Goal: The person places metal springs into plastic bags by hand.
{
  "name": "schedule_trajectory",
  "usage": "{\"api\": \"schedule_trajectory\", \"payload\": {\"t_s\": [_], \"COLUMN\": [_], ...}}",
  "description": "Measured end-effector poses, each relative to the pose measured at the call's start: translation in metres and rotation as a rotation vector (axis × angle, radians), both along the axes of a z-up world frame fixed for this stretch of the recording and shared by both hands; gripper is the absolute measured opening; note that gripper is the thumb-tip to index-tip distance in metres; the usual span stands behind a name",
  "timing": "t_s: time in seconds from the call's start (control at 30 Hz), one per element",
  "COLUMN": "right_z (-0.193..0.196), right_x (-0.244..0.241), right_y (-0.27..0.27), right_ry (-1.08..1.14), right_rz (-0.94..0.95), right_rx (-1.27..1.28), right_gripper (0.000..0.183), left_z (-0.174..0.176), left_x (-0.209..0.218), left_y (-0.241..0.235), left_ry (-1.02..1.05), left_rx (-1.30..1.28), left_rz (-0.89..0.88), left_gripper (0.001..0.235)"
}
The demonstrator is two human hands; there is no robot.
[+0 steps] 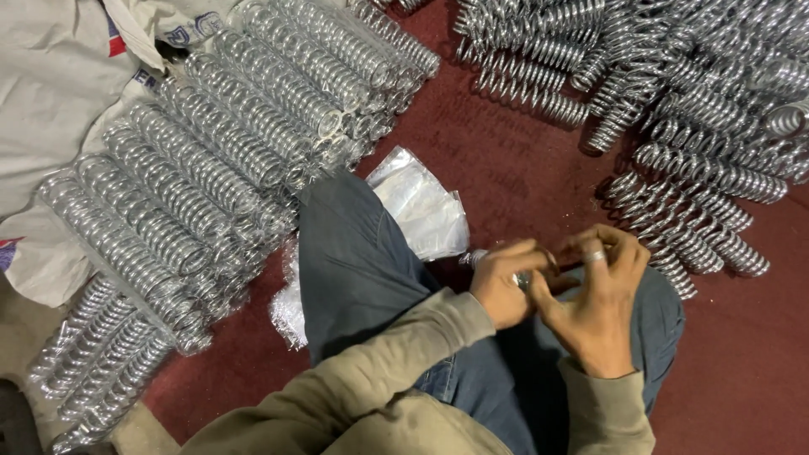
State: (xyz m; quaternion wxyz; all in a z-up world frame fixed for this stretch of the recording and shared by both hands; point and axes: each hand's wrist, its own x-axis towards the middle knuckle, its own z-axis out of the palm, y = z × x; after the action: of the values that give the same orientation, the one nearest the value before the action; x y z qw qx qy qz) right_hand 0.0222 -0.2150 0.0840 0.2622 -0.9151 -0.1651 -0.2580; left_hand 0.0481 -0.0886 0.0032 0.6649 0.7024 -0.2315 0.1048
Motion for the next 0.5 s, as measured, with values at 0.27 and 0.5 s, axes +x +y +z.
{"api": "schedule_trajectory", "payload": {"t_s": [0.27,0.5], "right_z": [0.023,0.022], "right_x": [0.004,-0.046], "right_y": [0.000,0.075], "right_ry": [1.207,0.745], "right_rz": [-0.268,-0.156], "right_rx": [-0.037,0.443], "right_gripper": [0.075,0.049], "left_z": [0.024,0.048], "left_x": [-0.065,-0.054], "left_y": [0.021,0.082], "left_ry": [0.061,1.124], "left_rx": [0.219,-0.592], "left_rz": [-0.041,-0.040], "left_gripper": [0.089,0.087]}}
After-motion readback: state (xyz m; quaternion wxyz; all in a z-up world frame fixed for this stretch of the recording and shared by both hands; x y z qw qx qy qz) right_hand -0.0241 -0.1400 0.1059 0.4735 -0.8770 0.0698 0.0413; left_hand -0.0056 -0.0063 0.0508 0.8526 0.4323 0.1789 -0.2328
